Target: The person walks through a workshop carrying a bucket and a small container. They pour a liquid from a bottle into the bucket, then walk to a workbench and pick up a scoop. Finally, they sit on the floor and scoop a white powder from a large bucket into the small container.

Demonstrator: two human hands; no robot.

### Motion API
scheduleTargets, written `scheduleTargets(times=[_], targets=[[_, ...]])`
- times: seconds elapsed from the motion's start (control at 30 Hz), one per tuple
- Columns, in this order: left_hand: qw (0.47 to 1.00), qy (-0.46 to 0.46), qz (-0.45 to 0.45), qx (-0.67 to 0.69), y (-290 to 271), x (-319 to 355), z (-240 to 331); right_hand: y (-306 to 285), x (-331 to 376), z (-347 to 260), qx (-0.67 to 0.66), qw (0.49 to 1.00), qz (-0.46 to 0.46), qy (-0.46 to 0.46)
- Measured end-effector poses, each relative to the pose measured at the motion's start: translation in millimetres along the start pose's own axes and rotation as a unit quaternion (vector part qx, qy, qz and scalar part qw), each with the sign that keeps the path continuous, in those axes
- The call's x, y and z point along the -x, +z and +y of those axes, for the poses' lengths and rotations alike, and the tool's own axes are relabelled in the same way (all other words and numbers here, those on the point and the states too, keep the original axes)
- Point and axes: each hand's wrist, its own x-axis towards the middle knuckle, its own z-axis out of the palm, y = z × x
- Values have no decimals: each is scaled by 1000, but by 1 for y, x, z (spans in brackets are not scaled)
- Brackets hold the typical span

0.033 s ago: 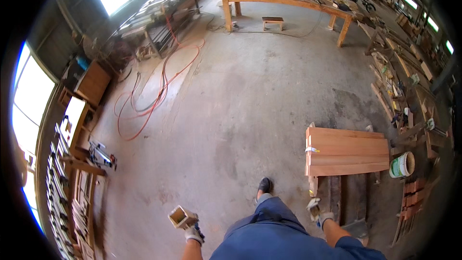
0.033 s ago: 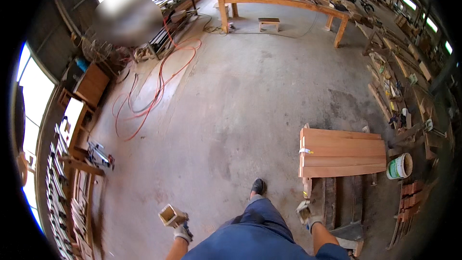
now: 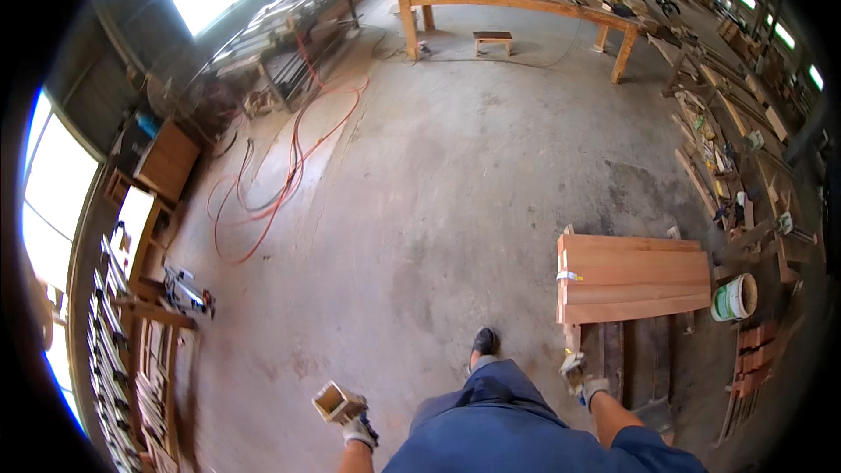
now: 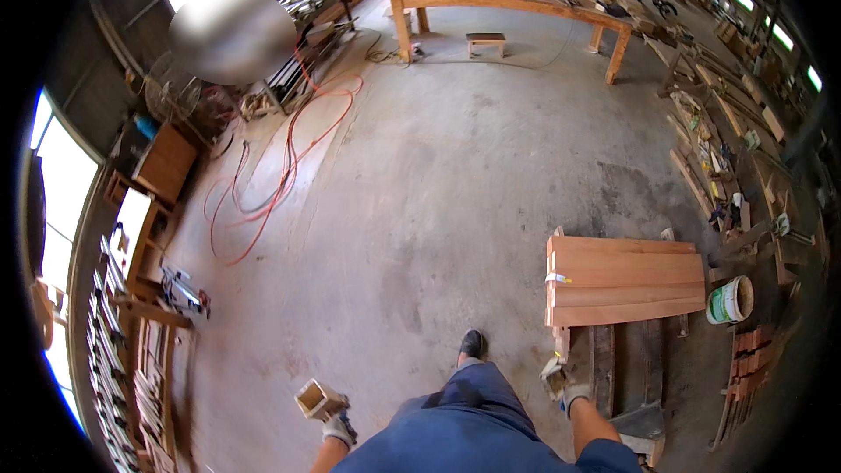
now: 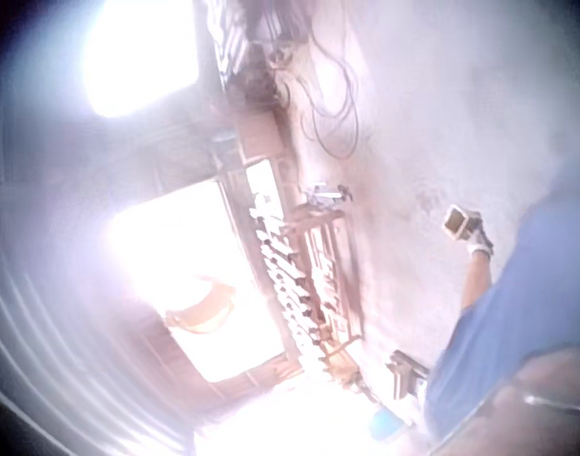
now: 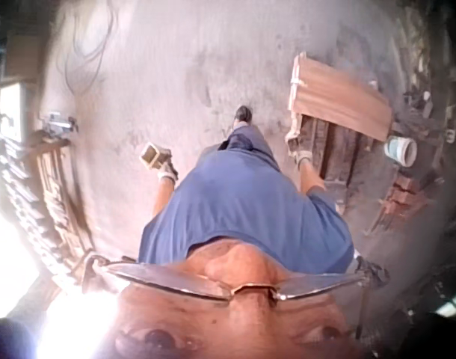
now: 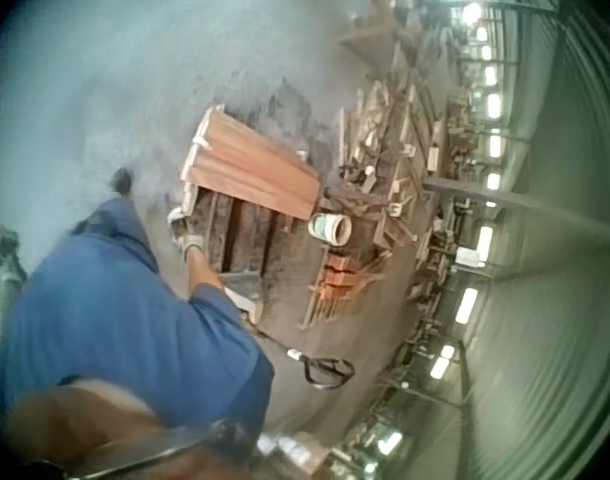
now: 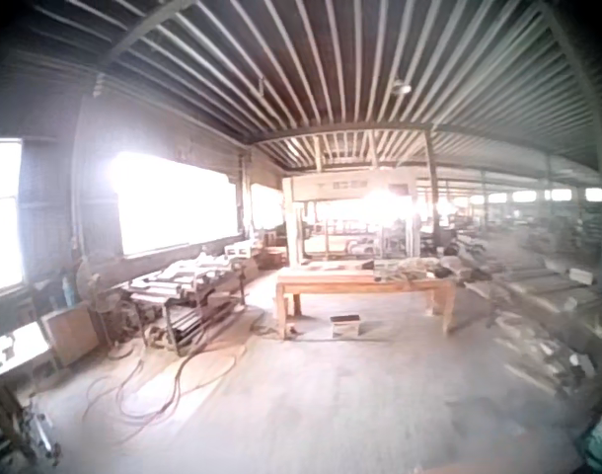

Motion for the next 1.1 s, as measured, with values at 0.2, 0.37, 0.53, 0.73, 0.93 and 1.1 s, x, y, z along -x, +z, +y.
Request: scheduleTargets(times=[0.2, 0.37, 0.53, 0.73, 0.93, 1.1], targets=[[984, -133, -17, -117, 153, 63, 44, 27, -132, -181, 87, 951, 13, -297], [987, -126, 25, -100, 213, 46, 96, 104, -22, -348, -71, 982, -99, -146], [983, -127, 0, -132, 347, -16, 157, 107, -55, -382, -41, 993, -53, -95], [968, -9, -63, -244, 561, -16, 303, 114, -100, -351, 14, 994, 107, 4], [927, 54, -144, -343, 773, -10, 429, 137, -64, -403, 71, 983, 151, 81], [940, 82, -155, -292, 897, 3, 485, 183, -128, -498, 133, 987, 27, 91]])
